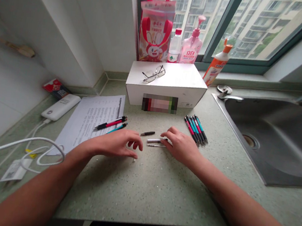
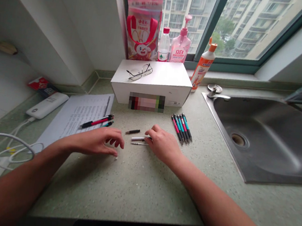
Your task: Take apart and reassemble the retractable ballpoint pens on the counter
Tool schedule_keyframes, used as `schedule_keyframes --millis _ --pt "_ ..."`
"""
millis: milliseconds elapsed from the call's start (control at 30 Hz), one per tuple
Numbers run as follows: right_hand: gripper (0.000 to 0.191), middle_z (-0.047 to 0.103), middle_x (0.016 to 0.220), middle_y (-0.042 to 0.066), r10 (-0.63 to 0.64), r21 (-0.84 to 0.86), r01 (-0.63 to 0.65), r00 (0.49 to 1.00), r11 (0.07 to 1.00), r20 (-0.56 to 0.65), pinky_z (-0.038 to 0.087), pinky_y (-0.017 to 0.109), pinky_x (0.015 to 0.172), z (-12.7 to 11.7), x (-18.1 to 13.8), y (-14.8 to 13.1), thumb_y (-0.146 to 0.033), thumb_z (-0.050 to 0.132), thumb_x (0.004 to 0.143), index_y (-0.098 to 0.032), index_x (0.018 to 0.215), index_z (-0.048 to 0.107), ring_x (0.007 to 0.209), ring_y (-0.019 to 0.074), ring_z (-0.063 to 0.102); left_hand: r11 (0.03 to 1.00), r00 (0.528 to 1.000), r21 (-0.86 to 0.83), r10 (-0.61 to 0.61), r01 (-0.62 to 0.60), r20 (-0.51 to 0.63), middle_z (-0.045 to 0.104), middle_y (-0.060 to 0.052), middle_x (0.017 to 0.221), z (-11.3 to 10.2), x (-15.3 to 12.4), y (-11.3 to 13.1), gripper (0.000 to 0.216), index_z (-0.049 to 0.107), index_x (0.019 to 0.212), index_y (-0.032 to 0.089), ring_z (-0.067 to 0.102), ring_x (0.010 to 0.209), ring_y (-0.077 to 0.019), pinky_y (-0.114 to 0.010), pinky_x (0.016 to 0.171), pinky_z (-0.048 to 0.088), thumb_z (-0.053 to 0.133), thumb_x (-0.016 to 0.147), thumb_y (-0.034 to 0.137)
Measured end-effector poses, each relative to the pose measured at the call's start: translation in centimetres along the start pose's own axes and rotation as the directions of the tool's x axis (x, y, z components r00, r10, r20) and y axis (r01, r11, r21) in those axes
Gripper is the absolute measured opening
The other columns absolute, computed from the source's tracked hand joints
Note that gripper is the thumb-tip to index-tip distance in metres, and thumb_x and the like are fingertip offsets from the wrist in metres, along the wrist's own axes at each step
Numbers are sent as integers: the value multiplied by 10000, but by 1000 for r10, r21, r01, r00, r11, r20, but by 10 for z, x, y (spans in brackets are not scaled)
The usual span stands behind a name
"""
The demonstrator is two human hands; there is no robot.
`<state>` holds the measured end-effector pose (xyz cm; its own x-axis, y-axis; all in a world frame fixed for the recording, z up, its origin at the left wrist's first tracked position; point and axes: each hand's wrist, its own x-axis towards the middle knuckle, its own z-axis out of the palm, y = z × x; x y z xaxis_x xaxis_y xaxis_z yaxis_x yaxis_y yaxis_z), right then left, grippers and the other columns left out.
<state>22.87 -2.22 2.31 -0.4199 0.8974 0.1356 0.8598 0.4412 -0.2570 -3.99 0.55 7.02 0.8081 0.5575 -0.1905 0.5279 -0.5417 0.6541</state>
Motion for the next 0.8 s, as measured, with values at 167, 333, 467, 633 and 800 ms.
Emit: schedule_keyframes --millis 167,333,467,633,800 --pt "192 657 1055 71 32 -28 -30 998 999 63 371 282 619 -5 2 -3 -318 566 990 -202 982 719 743 146 613 998 994 65 -21 14 108 623 9 844 6 -1 -1 166 760 959 248 601 790 -146 -250 720 432 778 803 192" --pt "161 654 1077 62 43 -43 -39 994 998 96 373 276 631 -8 1 -6 -313 595 968 -207 1016 707 764 149 622 998 991 58 -26 18 128 649 3 831 18 5 -2 77 753 830 219 609 781 -147 -242 703 431 746 813 145" --pt "147 657 1063 55 36 -54 -30 993 998 114 369 275 631 -8 1 -6 -300 595 957 -207 999 702 753 146 622 997 997 72 -11 6 70 678 -8 894 21 7 -2 77 726 849 209 628 834 -163 -252 734 447 706 839 136" --pt "166 671 1004 66 34 -27 -34 999 999 17 385 286 639 -3 0 -4 -312 568 962 -181 1005 661 783 172 631 995 992 95 35 -24 -121 672 -26 909 28 14 -8 85 708 878 196 627 825 -167 -273 751 459 652 881 132" --pt "228 691 1047 83 -12 69 18 997 997 -82 443 307 699 4 -1 -1 -278 493 1011 -169 1164 623 862 203 659 995 856 -46 54 -91 -514 646 -29 839 46 25 -14 73 666 896 176 589 766 -159 -286 732 470 617 937 211"
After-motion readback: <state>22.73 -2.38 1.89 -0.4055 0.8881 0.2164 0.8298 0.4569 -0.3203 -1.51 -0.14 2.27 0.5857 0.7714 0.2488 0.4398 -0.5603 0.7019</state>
